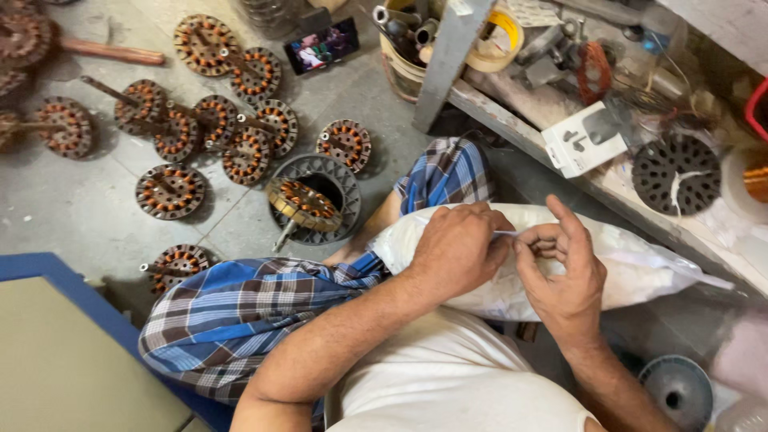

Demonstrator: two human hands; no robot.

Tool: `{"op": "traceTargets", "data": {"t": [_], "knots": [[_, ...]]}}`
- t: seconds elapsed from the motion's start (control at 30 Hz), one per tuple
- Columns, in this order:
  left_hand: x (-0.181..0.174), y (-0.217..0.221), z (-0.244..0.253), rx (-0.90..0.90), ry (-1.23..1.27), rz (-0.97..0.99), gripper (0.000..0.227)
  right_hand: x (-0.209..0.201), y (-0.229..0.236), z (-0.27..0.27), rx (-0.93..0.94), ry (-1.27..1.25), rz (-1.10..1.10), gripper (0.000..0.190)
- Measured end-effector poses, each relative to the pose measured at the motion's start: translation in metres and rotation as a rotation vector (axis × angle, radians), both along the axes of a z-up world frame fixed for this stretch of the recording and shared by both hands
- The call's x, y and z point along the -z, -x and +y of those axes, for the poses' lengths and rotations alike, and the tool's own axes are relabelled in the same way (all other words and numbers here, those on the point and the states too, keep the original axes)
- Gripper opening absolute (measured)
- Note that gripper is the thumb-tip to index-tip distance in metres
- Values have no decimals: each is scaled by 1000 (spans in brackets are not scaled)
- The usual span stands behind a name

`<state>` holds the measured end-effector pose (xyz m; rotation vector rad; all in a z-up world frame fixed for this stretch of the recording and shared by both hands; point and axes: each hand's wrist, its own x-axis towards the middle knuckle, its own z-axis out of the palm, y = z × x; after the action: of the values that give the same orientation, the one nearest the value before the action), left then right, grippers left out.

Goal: The person sits on the floor assembling a motor rotor. They insert small white plastic spacers into the slots of the copper-wound rotor and adjust the components by hand.

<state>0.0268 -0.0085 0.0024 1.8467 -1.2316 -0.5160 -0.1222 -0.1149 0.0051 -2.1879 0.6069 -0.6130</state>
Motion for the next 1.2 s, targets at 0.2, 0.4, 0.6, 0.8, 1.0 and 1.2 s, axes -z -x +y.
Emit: {"op": "traceTargets", "data": {"t": [0.2, 0.4, 0.6, 0.8, 1.0, 1.2], "knots": [[-7, 5, 1, -34, 8, -162, 18, 7, -3, -6, 15, -230, -48, 67], [-6, 4, 2, -10, -29, -162, 16, 17, 4, -4, 50, -270, -15, 59], [-4, 9, 4, 10, -34, -174, 18, 15, 6, -7, 12, -189, 33, 59], [-5, 6, 3, -1, -42, -151, 18, 13, 3, -1, -47, 53, 56, 60], [-4, 1, 1, 30, -92, -126, 21, 10, -2, -11, -133, 333, 120, 57], [1, -4, -2, 24, -80, 14, 27, 9, -7, -19, -100, 84, 44, 56]]}}
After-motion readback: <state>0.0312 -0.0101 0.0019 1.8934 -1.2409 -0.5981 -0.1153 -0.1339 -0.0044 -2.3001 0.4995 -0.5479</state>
